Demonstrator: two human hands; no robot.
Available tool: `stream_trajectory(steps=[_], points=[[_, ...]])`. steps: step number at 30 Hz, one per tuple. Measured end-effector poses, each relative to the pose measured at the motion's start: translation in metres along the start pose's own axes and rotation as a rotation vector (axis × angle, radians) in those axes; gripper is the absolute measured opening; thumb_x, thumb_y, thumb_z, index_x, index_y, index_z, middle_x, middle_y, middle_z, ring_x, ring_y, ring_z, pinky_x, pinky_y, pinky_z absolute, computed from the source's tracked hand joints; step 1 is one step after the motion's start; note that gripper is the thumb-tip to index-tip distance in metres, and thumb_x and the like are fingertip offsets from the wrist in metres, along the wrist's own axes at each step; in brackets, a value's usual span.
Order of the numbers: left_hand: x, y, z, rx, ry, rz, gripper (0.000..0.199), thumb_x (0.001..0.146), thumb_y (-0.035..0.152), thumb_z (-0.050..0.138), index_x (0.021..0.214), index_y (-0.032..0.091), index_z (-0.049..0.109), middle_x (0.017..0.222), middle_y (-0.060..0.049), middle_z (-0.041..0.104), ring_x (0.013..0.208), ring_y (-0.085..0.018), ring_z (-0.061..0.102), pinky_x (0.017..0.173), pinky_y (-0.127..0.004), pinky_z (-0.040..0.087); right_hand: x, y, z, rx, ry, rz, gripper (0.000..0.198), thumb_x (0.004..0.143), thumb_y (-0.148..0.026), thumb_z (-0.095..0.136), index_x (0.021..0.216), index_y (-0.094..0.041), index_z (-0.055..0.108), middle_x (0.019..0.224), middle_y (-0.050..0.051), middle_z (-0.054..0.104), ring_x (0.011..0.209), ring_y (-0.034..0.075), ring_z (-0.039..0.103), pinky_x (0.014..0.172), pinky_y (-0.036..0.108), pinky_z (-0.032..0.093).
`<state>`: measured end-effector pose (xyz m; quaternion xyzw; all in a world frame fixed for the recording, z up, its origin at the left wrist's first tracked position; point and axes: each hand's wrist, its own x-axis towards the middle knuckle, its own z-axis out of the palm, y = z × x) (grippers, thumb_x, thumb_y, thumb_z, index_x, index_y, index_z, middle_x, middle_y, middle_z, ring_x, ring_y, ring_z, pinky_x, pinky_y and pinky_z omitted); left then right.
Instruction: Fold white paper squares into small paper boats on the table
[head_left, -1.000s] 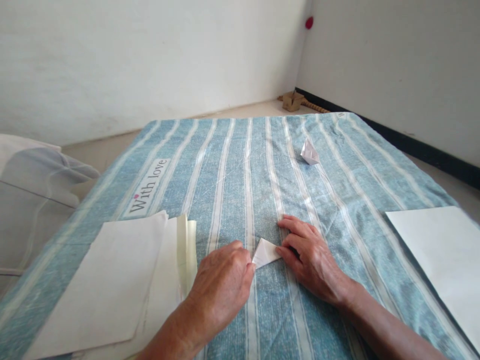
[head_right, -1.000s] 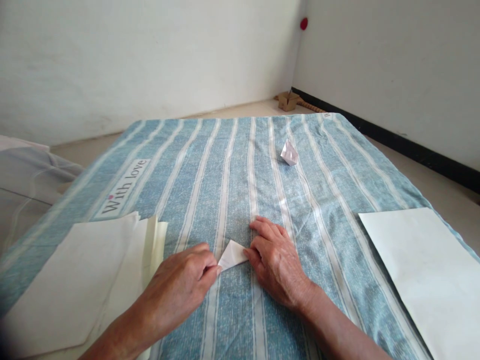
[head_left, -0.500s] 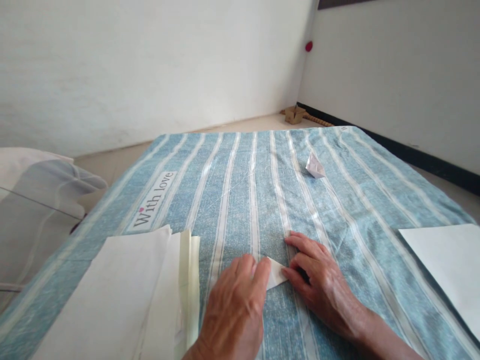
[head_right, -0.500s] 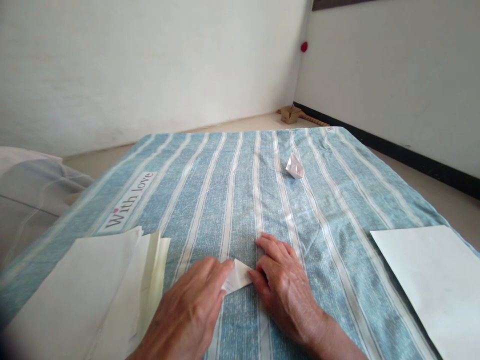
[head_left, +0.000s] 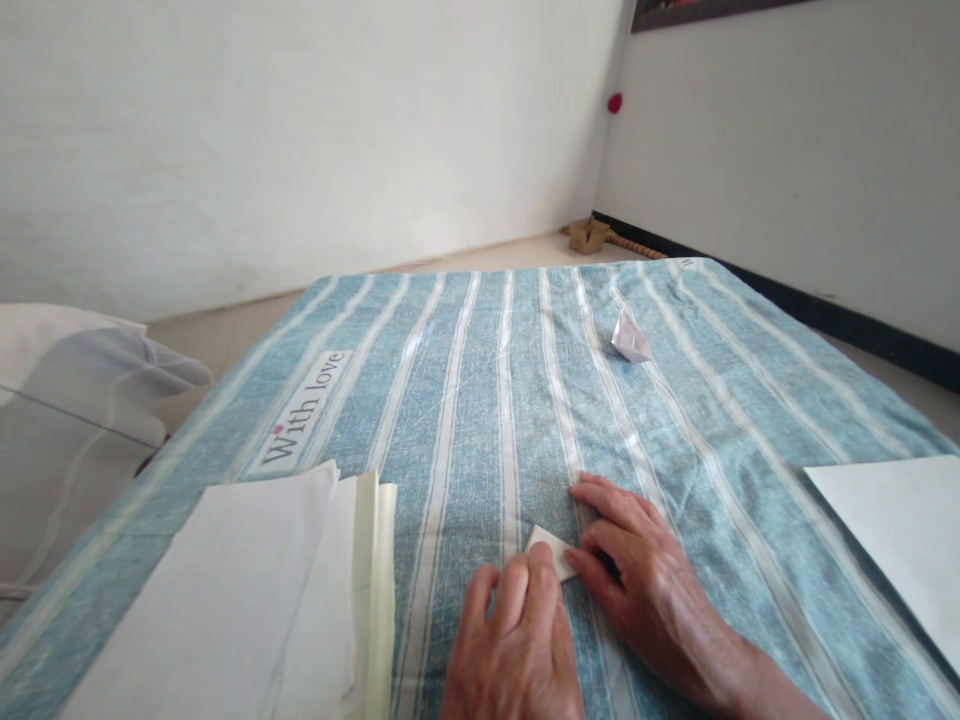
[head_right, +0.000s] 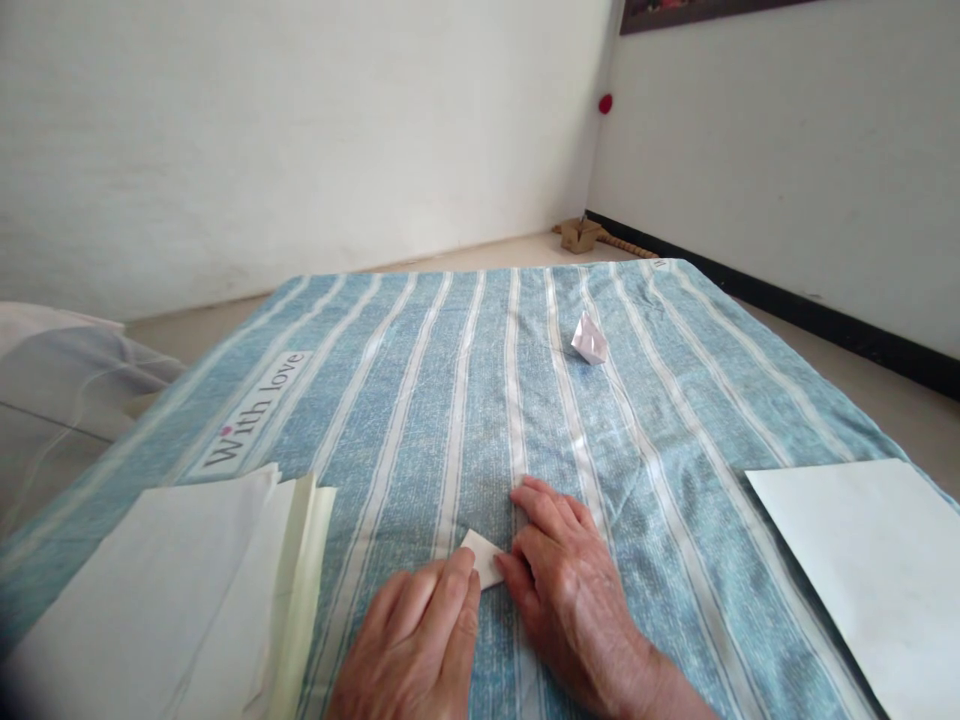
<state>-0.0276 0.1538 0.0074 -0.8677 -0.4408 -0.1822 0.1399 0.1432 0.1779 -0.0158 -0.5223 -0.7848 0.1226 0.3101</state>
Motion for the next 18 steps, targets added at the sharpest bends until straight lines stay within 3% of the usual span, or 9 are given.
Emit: stream_trajectory(steps=[5,11,18], points=[[-0.009,0.011,0.005,0.029,0.019,0.0,0.035,0.091,0.01,0.035,0.103,0.011,0.067,0.112,-0.011,0.069,0.1,-0.022,0.061,0.086,-0.037,0.048,0.0,-0.001,0.0,-0.001,-0.006,0.003,0.017,0.089,-0.012,0.054,0.074,-0.019,0.061,0.123,0.01,0.062,0.125,0.027,0.05,0.1,0.048,0.043],[-0.011,0.018,0.008,0.03,-0.049,-0.053,0.029,0.087,0.012,0.043,0.1,0.016,0.069,0.114,-0.01,0.069,0.101,-0.023,0.062,0.085,-0.04,0.049,0.0,0.001,0.0,-0.017,-0.005,-0.005,0.017,0.088,-0.012,0.054,0.074,-0.019,0.06,0.124,0.01,0.061,0.125,0.027,0.05,0.1,0.049,0.044],[-0.011,0.019,0.007,-0.002,-0.155,-0.121,0.03,0.088,0.018,0.048,0.112,0.014,0.066,0.119,-0.009,0.069,0.103,-0.024,0.062,0.083,-0.042,0.051,-0.001,0.0,0.001,-0.032,0.01,-0.011,0.017,0.087,-0.011,0.056,0.073,-0.019,0.06,0.123,0.01,0.062,0.125,0.027,0.051,0.1,0.047,0.044]])
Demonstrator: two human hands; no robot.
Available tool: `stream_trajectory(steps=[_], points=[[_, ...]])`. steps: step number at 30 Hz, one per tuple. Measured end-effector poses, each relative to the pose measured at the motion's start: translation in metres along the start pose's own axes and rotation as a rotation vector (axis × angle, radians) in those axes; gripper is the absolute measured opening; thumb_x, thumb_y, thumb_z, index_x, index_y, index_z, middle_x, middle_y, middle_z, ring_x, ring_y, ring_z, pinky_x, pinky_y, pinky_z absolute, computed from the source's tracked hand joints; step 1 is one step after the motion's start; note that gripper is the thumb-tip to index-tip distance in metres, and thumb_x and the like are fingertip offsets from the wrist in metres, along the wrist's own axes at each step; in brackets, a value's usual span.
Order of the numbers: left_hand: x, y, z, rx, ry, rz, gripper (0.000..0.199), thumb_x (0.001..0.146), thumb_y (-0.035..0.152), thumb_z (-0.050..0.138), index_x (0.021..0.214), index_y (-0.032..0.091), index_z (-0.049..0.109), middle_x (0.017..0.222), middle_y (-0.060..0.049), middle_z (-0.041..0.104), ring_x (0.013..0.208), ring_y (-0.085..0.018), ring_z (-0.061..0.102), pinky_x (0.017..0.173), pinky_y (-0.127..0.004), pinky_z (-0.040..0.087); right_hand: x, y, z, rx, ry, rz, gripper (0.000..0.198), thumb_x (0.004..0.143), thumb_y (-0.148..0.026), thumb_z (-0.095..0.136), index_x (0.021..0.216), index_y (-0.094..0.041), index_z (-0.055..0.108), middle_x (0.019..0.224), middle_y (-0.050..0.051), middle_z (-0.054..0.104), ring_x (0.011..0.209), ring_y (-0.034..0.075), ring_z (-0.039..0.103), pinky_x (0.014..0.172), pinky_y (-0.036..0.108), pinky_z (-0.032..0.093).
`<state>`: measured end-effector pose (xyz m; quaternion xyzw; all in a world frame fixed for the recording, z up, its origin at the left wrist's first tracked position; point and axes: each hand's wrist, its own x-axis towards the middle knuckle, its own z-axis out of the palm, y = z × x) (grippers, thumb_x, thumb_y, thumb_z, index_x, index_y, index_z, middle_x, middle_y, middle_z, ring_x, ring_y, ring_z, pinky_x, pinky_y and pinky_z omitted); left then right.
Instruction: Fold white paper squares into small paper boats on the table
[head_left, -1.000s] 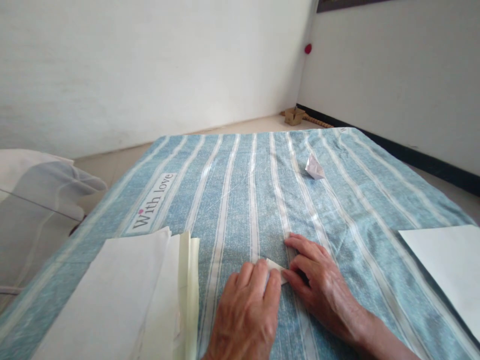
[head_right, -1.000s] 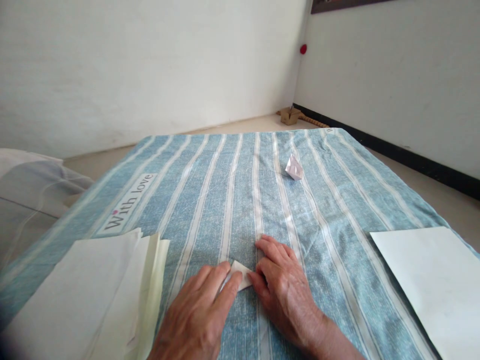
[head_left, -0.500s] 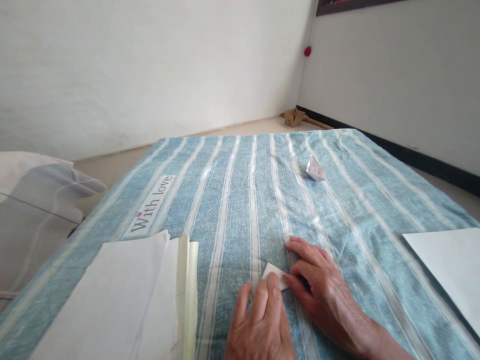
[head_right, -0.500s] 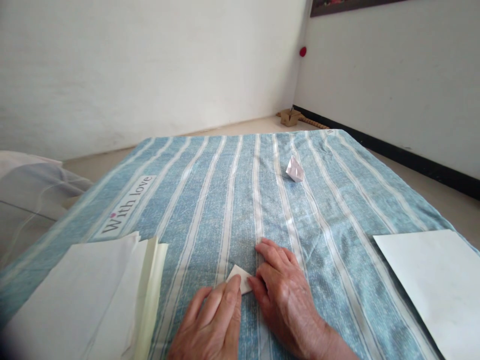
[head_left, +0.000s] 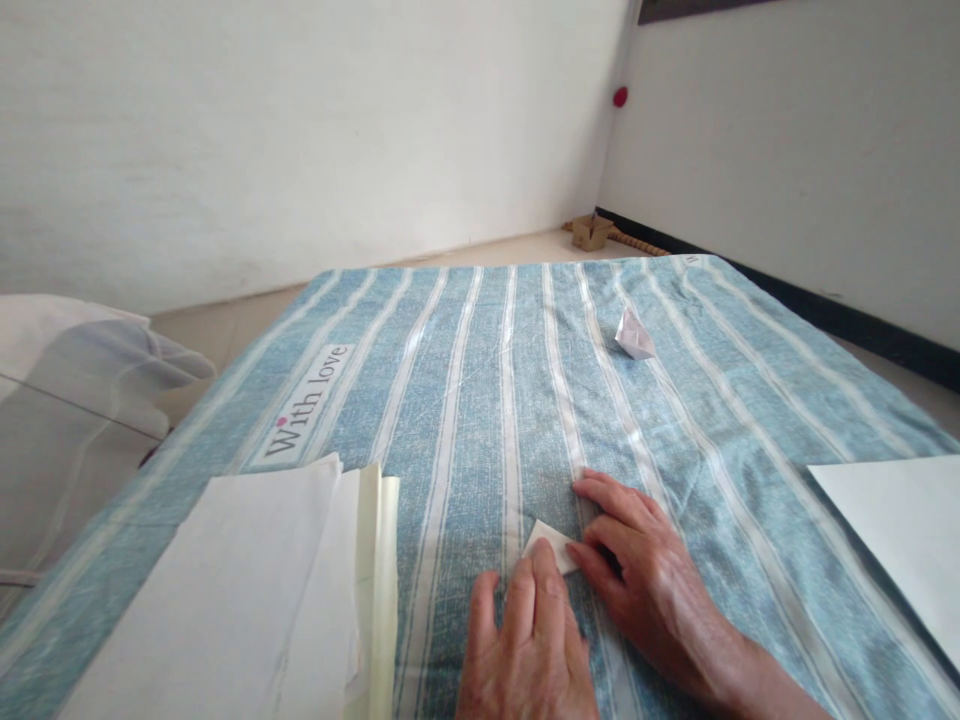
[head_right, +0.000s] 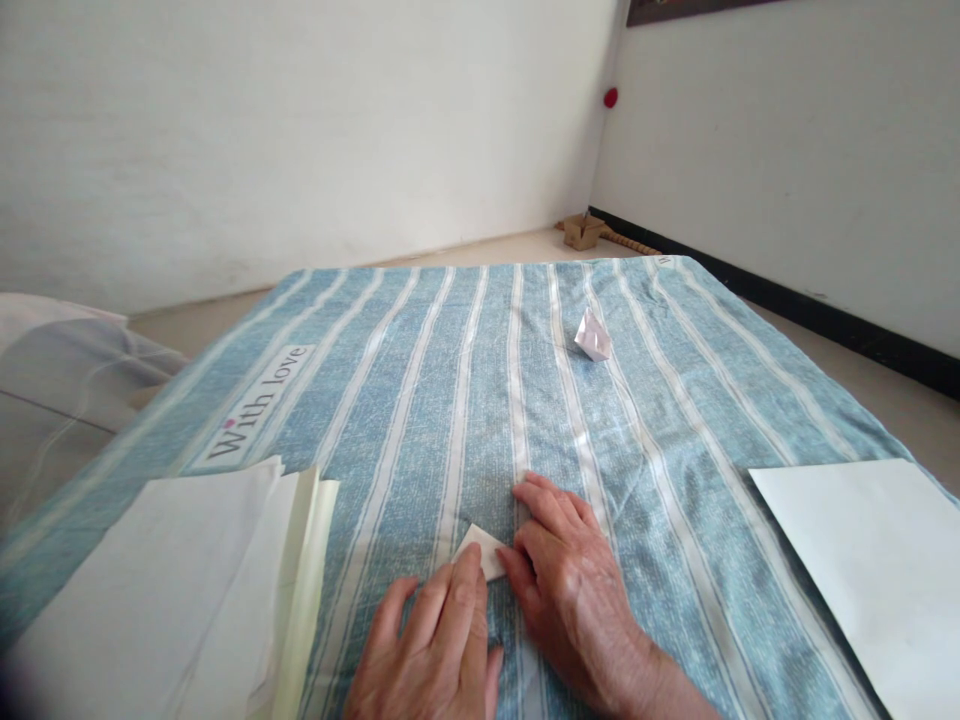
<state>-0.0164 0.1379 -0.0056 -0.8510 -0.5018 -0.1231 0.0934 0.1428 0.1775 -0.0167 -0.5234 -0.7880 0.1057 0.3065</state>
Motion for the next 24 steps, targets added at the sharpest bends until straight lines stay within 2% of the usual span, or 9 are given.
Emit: stream_trajectory(steps=[9,16,24], points=[[0.001,0.001,-0.003,0.019,0.002,0.024,0.032,0.084,0.022,0.053,0.112,0.013,0.065,0.119,-0.012,0.068,0.103,-0.026,0.062,0.081,-0.044,0.053,0.0,-0.002,-0.002,0.004,0.006,0.009,0.017,0.088,-0.012,0.055,0.073,-0.019,0.06,0.122,0.011,0.062,0.124,0.028,0.051,0.098,0.049,0.045],[-0.002,-0.001,-0.003,-0.001,-0.054,0.039,0.035,0.085,0.027,0.055,0.116,0.013,0.064,0.125,-0.014,0.064,0.105,-0.028,0.06,0.084,-0.048,0.052,0.001,-0.001,-0.007,0.028,-0.009,0.029,0.018,0.089,-0.013,0.054,0.074,-0.018,0.064,0.123,0.011,0.062,0.123,0.028,0.051,0.098,0.05,0.045],[0.001,-0.005,-0.003,0.06,-0.033,0.124,0.029,0.086,0.025,0.054,0.109,0.014,0.069,0.124,-0.014,0.065,0.102,-0.028,0.061,0.085,-0.048,0.051,0.003,0.002,-0.011,0.05,0.003,0.035,0.023,0.089,-0.01,0.05,0.073,-0.016,0.064,0.12,0.013,0.062,0.122,0.029,0.052,0.099,0.051,0.044]])
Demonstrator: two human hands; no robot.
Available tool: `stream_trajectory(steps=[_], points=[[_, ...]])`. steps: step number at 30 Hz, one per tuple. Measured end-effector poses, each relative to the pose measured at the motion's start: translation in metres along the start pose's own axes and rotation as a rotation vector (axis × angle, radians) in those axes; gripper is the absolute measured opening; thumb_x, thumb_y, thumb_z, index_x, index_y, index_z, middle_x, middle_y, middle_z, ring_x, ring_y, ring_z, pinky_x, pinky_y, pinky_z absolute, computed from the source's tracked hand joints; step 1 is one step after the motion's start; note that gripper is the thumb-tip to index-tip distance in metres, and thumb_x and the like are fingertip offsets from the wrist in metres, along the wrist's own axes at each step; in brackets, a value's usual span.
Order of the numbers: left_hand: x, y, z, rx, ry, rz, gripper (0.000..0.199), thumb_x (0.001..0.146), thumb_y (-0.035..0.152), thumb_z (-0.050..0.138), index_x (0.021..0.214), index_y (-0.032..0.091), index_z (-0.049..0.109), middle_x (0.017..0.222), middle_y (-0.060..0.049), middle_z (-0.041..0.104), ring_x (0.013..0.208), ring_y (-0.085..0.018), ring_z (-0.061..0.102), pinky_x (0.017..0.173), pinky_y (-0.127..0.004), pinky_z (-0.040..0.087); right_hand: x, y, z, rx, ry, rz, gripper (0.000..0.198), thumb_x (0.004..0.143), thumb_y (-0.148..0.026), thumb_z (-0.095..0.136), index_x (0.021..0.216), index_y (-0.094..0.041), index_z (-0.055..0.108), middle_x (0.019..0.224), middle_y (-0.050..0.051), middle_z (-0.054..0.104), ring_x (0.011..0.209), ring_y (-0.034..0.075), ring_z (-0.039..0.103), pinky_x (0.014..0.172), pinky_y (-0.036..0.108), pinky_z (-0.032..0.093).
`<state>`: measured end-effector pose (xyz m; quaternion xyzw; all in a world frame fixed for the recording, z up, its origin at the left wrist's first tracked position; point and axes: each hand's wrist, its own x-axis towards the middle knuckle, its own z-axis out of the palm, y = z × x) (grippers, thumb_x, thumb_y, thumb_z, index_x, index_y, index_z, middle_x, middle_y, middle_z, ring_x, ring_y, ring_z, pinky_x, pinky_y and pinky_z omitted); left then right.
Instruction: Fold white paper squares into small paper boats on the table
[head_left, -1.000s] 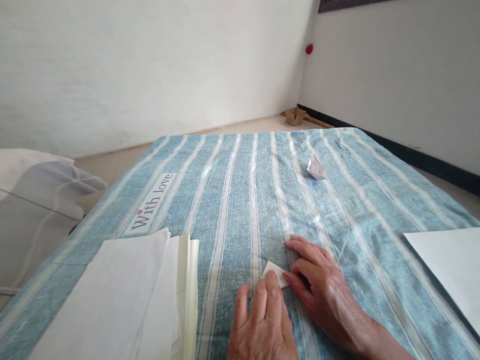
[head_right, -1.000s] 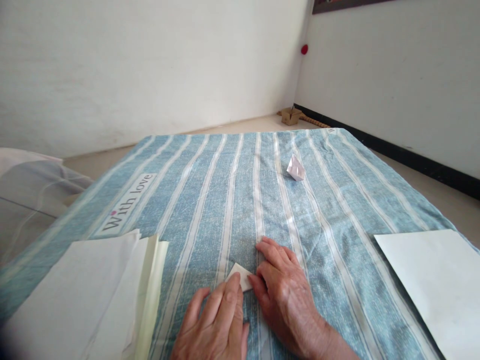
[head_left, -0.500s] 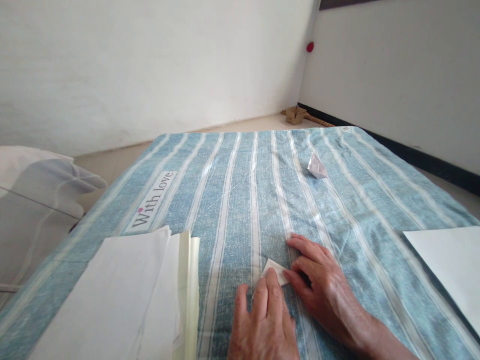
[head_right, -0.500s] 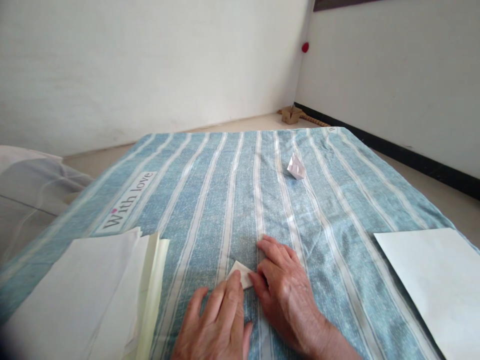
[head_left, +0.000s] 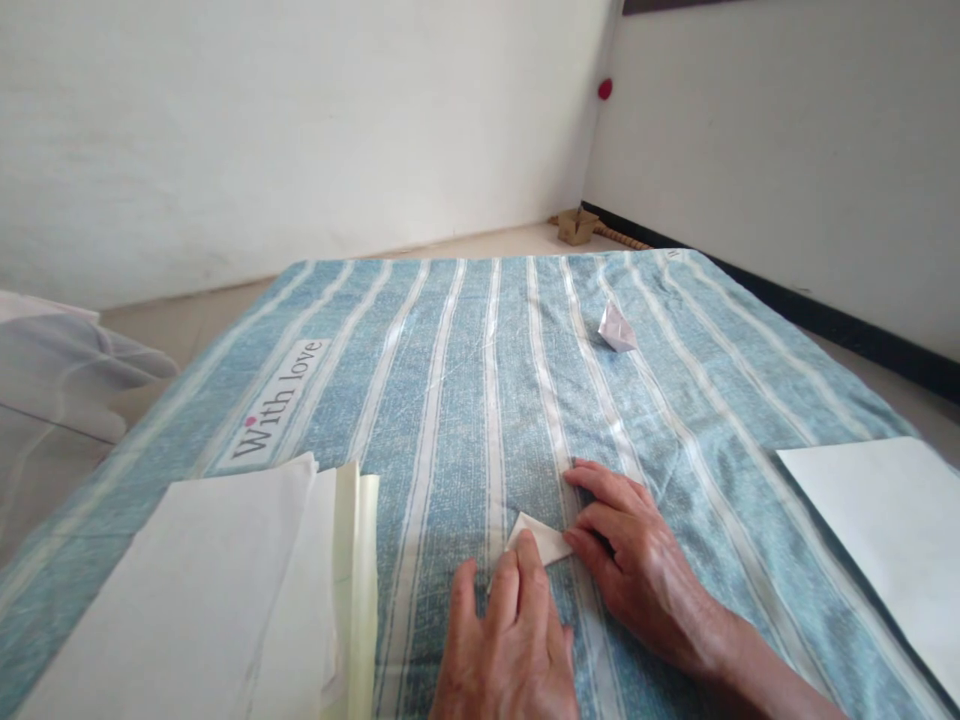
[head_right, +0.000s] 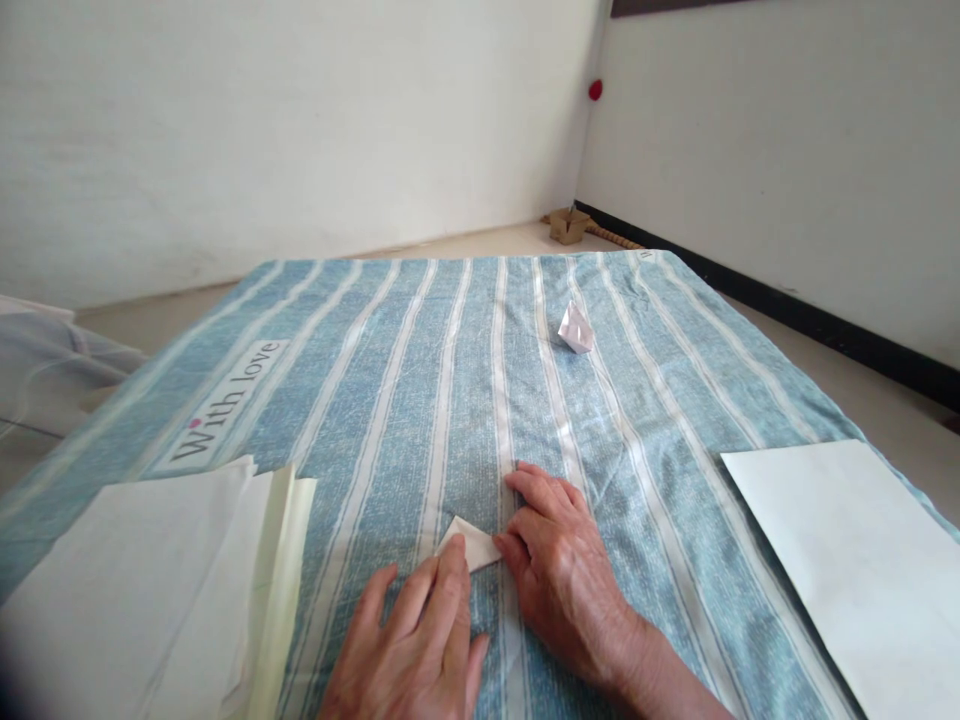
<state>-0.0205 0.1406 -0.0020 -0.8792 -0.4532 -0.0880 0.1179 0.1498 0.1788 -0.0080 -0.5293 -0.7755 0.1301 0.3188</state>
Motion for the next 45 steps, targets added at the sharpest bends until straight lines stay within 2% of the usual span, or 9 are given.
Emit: stream_trajectory(steps=[13,19,23,28,33,36,38,42,45], points=[[0.004,-0.003,-0.01,0.005,-0.039,0.051,0.025,0.086,0.018,0.053,0.104,0.014,0.071,0.122,-0.016,0.065,0.102,-0.03,0.061,0.087,-0.054,0.05,0.0,0.0,-0.004,-0.038,-0.011,-0.005,0.02,0.089,-0.007,0.05,0.075,-0.016,0.061,0.123,0.013,0.059,0.125,0.028,0.048,0.102,0.053,0.042],[0.005,-0.003,-0.009,0.073,0.004,0.103,0.027,0.089,0.015,0.047,0.102,0.011,0.071,0.119,-0.019,0.066,0.101,-0.032,0.061,0.083,-0.055,0.051,-0.001,0.011,-0.012,0.118,0.049,0.087,0.016,0.09,-0.017,0.052,0.076,-0.019,0.059,0.119,0.011,0.061,0.117,0.026,0.054,0.097,0.048,0.047],[0.006,-0.002,-0.008,0.079,0.033,0.105,0.027,0.089,0.015,0.047,0.1,0.011,0.071,0.117,-0.019,0.067,0.1,-0.031,0.062,0.083,-0.055,0.052,0.0,0.007,-0.013,0.079,-0.002,0.053,0.013,0.087,-0.02,0.059,0.073,-0.019,0.057,0.122,0.011,0.059,0.124,0.03,0.048,0.101,0.051,0.041],[0.007,-0.001,-0.01,0.064,-0.048,0.083,0.029,0.089,0.017,0.049,0.109,0.009,0.068,0.123,-0.02,0.063,0.102,-0.031,0.06,0.086,-0.055,0.05,0.003,0.003,-0.013,0.066,-0.068,0.078,0.016,0.085,-0.011,0.057,0.071,-0.019,0.056,0.125,0.01,0.057,0.128,0.029,0.044,0.102,0.051,0.039],[0.004,0.001,-0.009,0.009,-0.054,0.037,0.028,0.089,0.022,0.052,0.11,0.01,0.068,0.124,-0.019,0.063,0.103,-0.03,0.059,0.09,-0.055,0.048,0.002,0.009,-0.013,0.112,-0.061,0.095,0.009,0.084,-0.011,0.058,0.084,-0.02,0.06,0.125,0.01,0.057,0.127,0.03,0.046,0.102,0.054,0.04],[0.003,0.001,-0.009,-0.015,-0.037,0.027,0.03,0.091,0.028,0.052,0.109,0.011,0.069,0.123,-0.018,0.062,0.105,-0.03,0.057,0.091,-0.055,0.046,-0.003,0.003,-0.012,0.2,0.055,0.055,0.01,0.086,-0.015,0.058,0.093,-0.021,0.06,0.119,0.01,0.061,0.117,0.028,0.055,0.096,0.052,0.047],[0.003,0.001,-0.009,-0.025,-0.028,0.038,0.029,0.092,0.029,0.05,0.107,0.014,0.07,0.122,-0.017,0.063,0.109,-0.029,0.055,0.092,-0.055,0.045,-0.006,-0.008,-0.011,0.269,0.107,-0.005,0.02,0.09,-0.013,0.05,0.105,-0.023,0.059,0.117,0.009,0.062,0.114,0.024,0.058,0.095,0.046,0.051],[0.003,-0.001,-0.008,-0.042,0.011,0.043,0.032,0.093,0.03,0.048,0.115,0.017,0.067,0.119,-0.015,0.065,0.114,-0.03,0.051,0.094,-0.055,0.042,-0.012,-0.031,0.0,0.391,0.062,-0.105,0.039,0.091,-0.008,0.043,0.126,-0.023,0.05,0.109,0.008,0.067,0.099,0.018,0.066,0.085,0.031,0.058],[0.002,-0.001,-0.006,-0.057,0.055,0.039,0.035,0.093,0.03,0.048,0.12,0.015,0.063,0.115,-0.015,0.067,0.111,-0.03,0.053,0.095,-0.056,0.04,-0.015,-0.033,0.013,0.293,0.126,-0.22,0.046,0.092,-0.009,0.043,0.136,-0.021,0.042,0.112,0.011,0.066,0.101,0.021,0.066,0.085,0.035,0.059]])
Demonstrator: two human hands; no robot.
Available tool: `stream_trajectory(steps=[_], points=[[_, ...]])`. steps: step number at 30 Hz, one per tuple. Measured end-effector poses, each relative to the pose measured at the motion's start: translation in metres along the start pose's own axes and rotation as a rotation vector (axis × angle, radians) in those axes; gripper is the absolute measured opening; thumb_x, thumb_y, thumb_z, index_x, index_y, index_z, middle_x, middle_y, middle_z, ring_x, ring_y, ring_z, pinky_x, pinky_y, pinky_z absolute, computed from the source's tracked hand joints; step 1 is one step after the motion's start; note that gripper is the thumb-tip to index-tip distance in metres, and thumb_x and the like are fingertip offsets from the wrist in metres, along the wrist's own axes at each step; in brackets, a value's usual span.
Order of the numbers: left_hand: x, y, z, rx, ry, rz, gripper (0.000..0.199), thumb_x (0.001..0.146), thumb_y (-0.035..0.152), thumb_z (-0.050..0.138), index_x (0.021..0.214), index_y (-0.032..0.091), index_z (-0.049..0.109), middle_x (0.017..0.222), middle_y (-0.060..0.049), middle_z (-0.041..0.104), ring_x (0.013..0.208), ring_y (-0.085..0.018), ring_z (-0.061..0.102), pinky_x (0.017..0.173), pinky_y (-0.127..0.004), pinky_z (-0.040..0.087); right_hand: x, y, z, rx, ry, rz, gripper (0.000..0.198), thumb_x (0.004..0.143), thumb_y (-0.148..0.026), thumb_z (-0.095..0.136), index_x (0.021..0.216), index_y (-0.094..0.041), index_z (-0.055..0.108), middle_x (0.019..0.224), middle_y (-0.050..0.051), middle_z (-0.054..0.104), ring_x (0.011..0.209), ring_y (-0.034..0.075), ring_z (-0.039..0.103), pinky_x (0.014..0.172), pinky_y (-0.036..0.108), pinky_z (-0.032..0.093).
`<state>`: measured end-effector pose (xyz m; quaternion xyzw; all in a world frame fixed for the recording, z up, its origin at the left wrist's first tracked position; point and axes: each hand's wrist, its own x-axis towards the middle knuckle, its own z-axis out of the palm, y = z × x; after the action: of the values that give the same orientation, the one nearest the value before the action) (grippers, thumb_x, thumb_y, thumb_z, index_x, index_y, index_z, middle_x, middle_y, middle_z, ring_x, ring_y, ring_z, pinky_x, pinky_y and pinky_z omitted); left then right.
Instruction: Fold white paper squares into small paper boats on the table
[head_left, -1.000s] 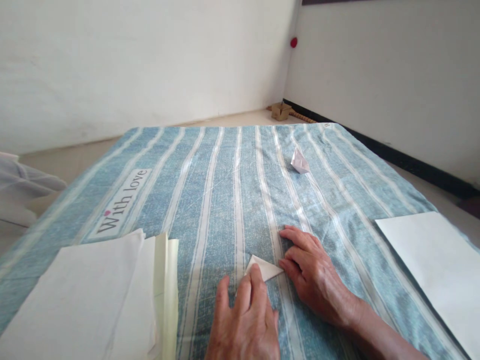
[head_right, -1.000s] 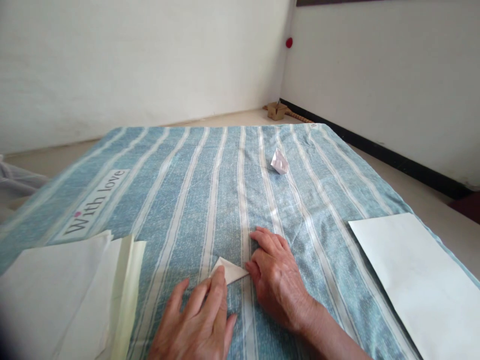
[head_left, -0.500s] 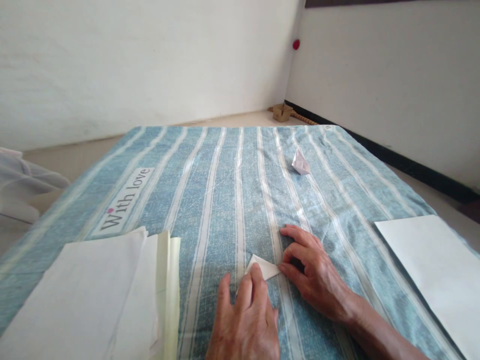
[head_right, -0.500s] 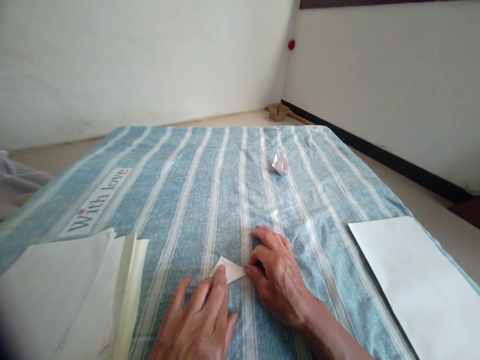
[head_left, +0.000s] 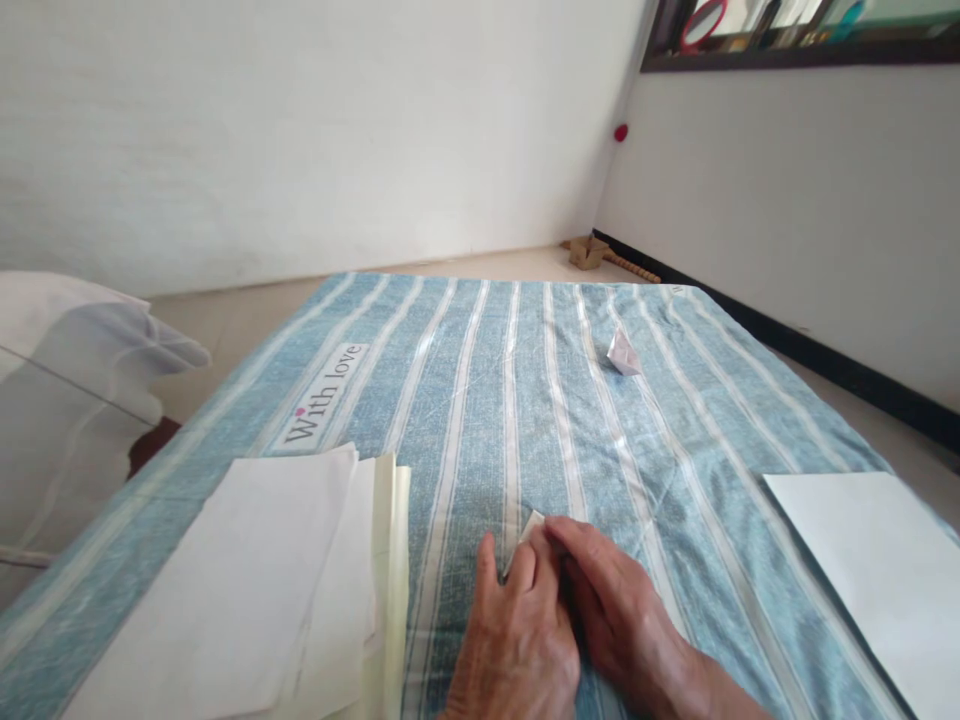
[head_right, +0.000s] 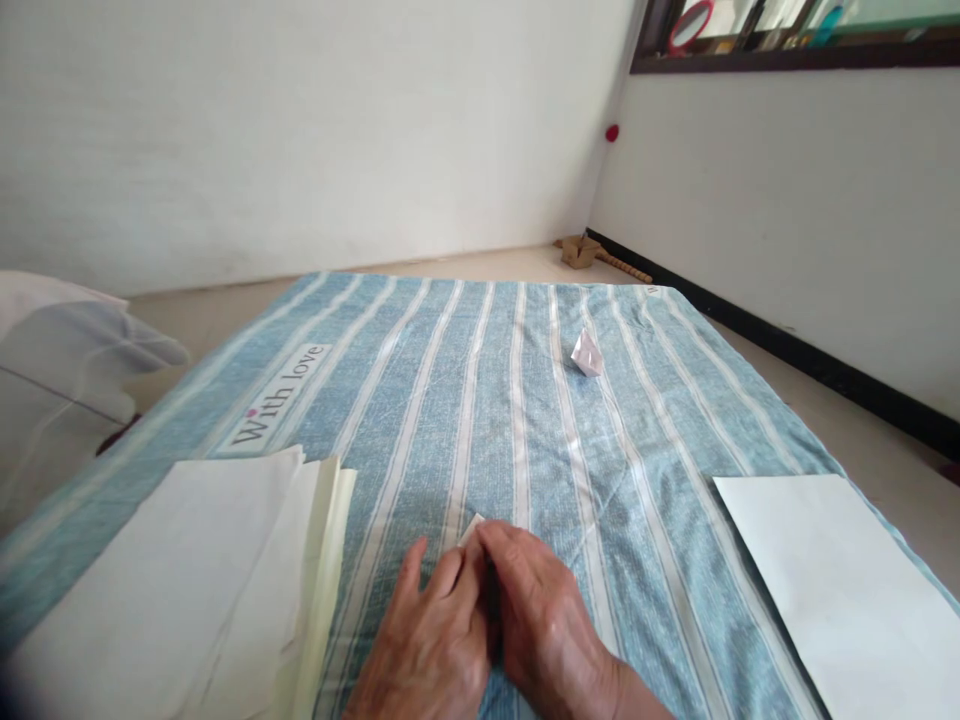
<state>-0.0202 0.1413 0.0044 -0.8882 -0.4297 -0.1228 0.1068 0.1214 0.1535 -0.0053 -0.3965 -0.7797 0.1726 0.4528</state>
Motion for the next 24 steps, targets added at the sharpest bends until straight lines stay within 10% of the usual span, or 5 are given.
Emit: stream_trajectory(steps=[9,16,24], points=[[0.001,-0.014,-0.01,-0.22,-0.049,0.005,0.028,0.087,0.016,0.051,0.111,0.015,0.065,0.105,-0.011,0.069,0.103,-0.028,0.06,0.097,-0.059,0.043,-0.008,0.012,0.004,-0.156,-0.089,-0.066,0.05,0.092,-0.008,0.043,0.142,-0.013,0.035,0.111,0.013,0.068,0.102,0.022,0.065,0.087,0.04,0.057],[-0.016,-0.066,-0.033,-0.427,0.09,-0.152,0.015,0.089,0.013,0.049,0.097,0.016,0.06,0.095,-0.007,0.064,0.087,-0.02,0.062,0.073,-0.034,0.055,-0.006,0.008,0.001,-0.247,-0.15,-0.076,0.047,0.091,-0.001,0.038,0.136,-0.012,0.042,0.119,0.013,0.066,0.109,0.021,0.064,0.092,0.039,0.055],[-0.008,-0.047,-0.021,-0.49,-0.032,-0.273,0.021,0.09,0.013,0.047,0.074,0.018,0.06,0.073,-0.002,0.055,0.073,-0.018,0.055,0.064,-0.032,0.048,-0.007,0.006,0.002,-0.304,-0.189,-0.095,0.035,0.095,-0.005,0.035,0.126,-0.01,0.05,0.12,0.014,0.066,0.115,0.022,0.061,0.096,0.039,0.053]])
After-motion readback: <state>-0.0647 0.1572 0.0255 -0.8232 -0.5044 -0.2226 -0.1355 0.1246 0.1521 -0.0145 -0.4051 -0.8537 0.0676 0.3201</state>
